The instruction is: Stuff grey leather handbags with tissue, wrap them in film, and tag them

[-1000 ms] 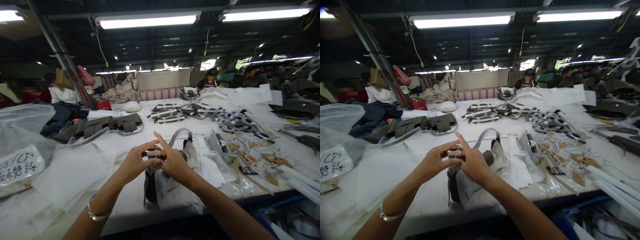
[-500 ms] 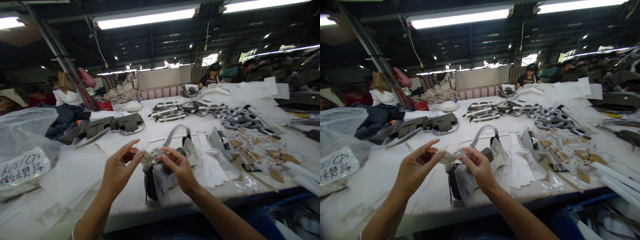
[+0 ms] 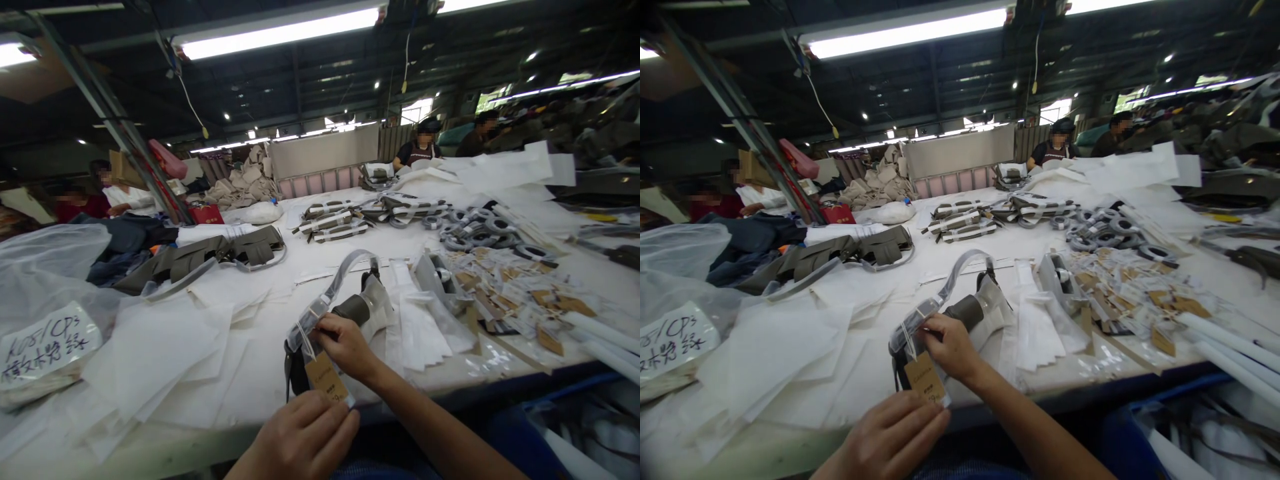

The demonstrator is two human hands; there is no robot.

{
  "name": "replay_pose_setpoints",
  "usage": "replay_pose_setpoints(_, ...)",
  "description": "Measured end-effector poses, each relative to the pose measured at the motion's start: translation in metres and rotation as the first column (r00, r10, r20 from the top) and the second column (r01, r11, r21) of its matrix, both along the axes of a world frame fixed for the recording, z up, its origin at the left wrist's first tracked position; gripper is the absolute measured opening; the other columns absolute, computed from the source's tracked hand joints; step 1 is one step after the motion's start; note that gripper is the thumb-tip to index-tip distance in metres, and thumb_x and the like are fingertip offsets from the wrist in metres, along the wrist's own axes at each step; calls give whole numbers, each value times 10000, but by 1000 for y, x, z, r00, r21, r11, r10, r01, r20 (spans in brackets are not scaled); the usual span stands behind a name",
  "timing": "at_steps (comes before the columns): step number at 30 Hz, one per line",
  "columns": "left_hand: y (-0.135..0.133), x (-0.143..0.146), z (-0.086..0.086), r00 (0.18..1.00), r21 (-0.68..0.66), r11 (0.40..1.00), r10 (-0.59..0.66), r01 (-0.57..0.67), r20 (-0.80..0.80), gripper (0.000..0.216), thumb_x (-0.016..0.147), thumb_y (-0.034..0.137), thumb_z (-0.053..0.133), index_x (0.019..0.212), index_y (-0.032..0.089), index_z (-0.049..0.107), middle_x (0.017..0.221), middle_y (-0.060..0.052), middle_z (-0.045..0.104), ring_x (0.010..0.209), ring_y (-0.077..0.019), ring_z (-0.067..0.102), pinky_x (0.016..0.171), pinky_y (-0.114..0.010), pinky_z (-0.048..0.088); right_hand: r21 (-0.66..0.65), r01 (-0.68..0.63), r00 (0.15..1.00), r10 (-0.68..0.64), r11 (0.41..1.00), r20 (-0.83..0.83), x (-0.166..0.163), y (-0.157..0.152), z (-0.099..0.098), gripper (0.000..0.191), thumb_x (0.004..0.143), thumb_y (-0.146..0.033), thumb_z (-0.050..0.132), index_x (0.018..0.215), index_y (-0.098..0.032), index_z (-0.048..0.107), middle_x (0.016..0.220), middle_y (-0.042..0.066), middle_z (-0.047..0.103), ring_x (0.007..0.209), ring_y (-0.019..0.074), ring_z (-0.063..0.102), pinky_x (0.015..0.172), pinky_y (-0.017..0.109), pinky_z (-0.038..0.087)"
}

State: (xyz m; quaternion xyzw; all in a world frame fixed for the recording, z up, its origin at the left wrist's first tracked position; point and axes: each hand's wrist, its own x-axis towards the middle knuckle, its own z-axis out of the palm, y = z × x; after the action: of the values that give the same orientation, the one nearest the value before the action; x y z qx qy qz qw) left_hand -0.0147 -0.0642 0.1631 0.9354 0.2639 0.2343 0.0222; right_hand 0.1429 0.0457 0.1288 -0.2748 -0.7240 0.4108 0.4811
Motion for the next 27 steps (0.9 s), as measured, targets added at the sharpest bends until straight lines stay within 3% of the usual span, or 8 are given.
replay_pose_setpoints(3, 4, -8, -45, 975, -252, 956, 185, -151, 120, 374, 978, 209, 404, 1259, 245, 649, 1089, -120, 729, 986, -266, 700, 896, -396, 572, -78, 9, 997, -15, 997, -70, 9, -1, -5, 182, 910, -220, 595, 977, -225, 764, 1040, 55, 725, 988, 195, 666, 879, 306, 535)
replay_pose_setpoints(5, 3, -19, -67, 881, -370, 889, 384, -271, 278, 328, 971, 263, 451, 1187, 277, 698, 1075, -91, 737, 997, -256, 696, 907, -371, 571, -107, 18, 994, -29, 994, -102, 18, -2, -10, 178, 910, -255, 607, 1002, -232, 758, 1101, 59, 718, 1056, 205, 654, 905, 317, 537)
replay_pose_setpoints(9, -10, -29, -91, 565, -494, 712, 700, -499, 437, 189, 897, 326, 613, 1036, 333, 742, 1034, -37, 738, 982, -258, 689, 963, -389, 543, -168, 50, 994, -66, 984, -88, 39, -8, -29, 196, 915, -329, 609, 1008, -236, 755, 1080, 69, 723, 993, 214, 677, 856, 335, 564)
replay_pose_setpoints(12, -11, -20, -96, 309, -588, 549, 830, -594, 464, 342, 863, 401, 655, 1194, 319, 639, 1212, -53, 663, 1126, -297, 620, 1045, -446, 477, -272, 94, 991, -115, 958, -62, 54, -16, -48, 233, 912, -384, 609, 1021, -235, 751, 1039, 74, 729, 892, 218, 699, 784, 335, 577)
replay_pose_setpoints(14, -1, -10, -99, 209, -681, 495, 862, -539, 461, 639, 844, 446, 672, 1412, 295, 422, 1437, -88, 491, 1291, -317, 497, 1098, -461, 417, -335, 131, 989, -148, 933, -24, 63, -21, -59, 251, 905, -410, 614, 1018, -234, 752, 968, 70, 739, 843, 220, 702, 768, 336, 572)
replay_pose_setpoints(18, 32, 2, -109, 208, -824, 464, 885, -325, 416, 999, 798, 493, 715, 1532, 279, 72, 1581, -131, 255, 1428, -309, 317, 1166, -441, 308, -399, 166, 985, -169, 902, 28, 73, -28, -74, 279, 901, -444, 611, 1012, -229, 750, 837, 64, 737, 793, 227, 697, 758, 334, 560)
replay_pose_setpoints(23, 66, -3, -125, 36, -945, 300, 954, -133, 297, 906, 823, 552, 664, 1518, 264, 160, 1455, -139, 471, 1323, -296, 484, 1057, -405, 459, -362, 162, 987, -150, 918, 63, 79, -28, -87, 280, 923, -452, 568, 984, -251, 753, 865, 69, 734, 789, 233, 706, 777, 336, 549)
replay_pose_setpoints(27, 83, -5, -139, 25, -969, 239, 970, 55, 241, 752, 853, 520, 623, 1474, 235, 308, 1486, -118, 453, 1353, -258, 454, 1068, -354, 449, -345, 146, 989, -129, 927, 74, 79, -21, -110, 295, 923, -471, 537, 963, -270, 750, 893, 63, 743, 731, 224, 713, 694, 312, 552)
